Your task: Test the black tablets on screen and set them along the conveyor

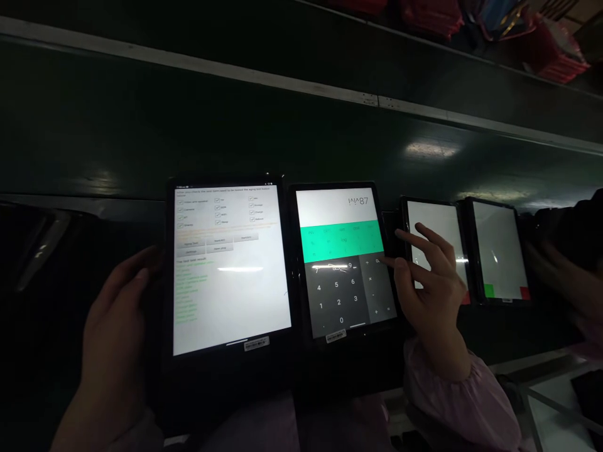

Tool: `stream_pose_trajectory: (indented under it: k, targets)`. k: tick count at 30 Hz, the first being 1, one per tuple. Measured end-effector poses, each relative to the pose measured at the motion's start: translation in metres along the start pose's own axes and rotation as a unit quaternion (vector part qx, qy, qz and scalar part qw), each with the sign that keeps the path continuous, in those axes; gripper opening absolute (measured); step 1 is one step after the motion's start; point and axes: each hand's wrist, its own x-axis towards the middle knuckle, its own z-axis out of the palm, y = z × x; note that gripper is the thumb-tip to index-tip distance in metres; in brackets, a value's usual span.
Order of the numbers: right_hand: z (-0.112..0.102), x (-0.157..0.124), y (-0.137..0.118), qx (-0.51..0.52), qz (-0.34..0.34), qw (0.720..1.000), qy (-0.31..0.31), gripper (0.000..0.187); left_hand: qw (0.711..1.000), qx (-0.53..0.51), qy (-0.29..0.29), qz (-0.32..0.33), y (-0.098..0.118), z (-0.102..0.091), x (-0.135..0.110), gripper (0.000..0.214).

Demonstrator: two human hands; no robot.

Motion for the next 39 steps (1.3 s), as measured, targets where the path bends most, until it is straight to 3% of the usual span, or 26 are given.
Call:
stream_pose_trajectory:
  k: [4,9,14,19,28,31,35,39]
  targets:
    - [0.003,-0.002,-0.001,0.004,-0.001,1.000,0.017,0.032,0.998,0.048,0.007,0.031,0.001,0.001,-0.001,0.048]
    - [-0.008,0.001,-0.013,0.049,0.004,0.999,0.008,0.033,0.997,0.060,0.002,0.042,0.001,-0.001,-0.005,0.045]
    - [-0.013,-0.001,-0.041,0.100,-0.063,0.990,-0.075,0.029,0.998,0.058,-0.010,0.010,0.006,0.000,-0.008,0.047]
    - [-0.009,-0.002,-0.063,0.143,-0.101,0.973,-0.152,0.026,0.997,0.072,-0.005,0.024,0.006,-0.001,-0.009,0.045]
    - [-0.004,0.000,-0.066,0.123,-0.115,0.971,-0.171,0.026,0.997,0.071,0.022,0.031,0.003,-0.002,-0.003,0.042]
    - [-0.006,0.003,-0.056,0.122,-0.103,0.978,-0.132,0.027,0.997,0.067,0.010,0.041,0.003,-0.002,-0.003,0.042]
    - [-0.006,0.009,-0.028,0.043,-0.003,0.999,-0.032,0.030,0.998,0.054,-0.001,0.030,0.003,-0.002,-0.004,0.045]
    - [0.007,0.011,-0.004,-0.010,0.047,0.999,-0.007,0.029,0.998,0.059,0.013,0.035,0.002,-0.002,-0.003,0.042]
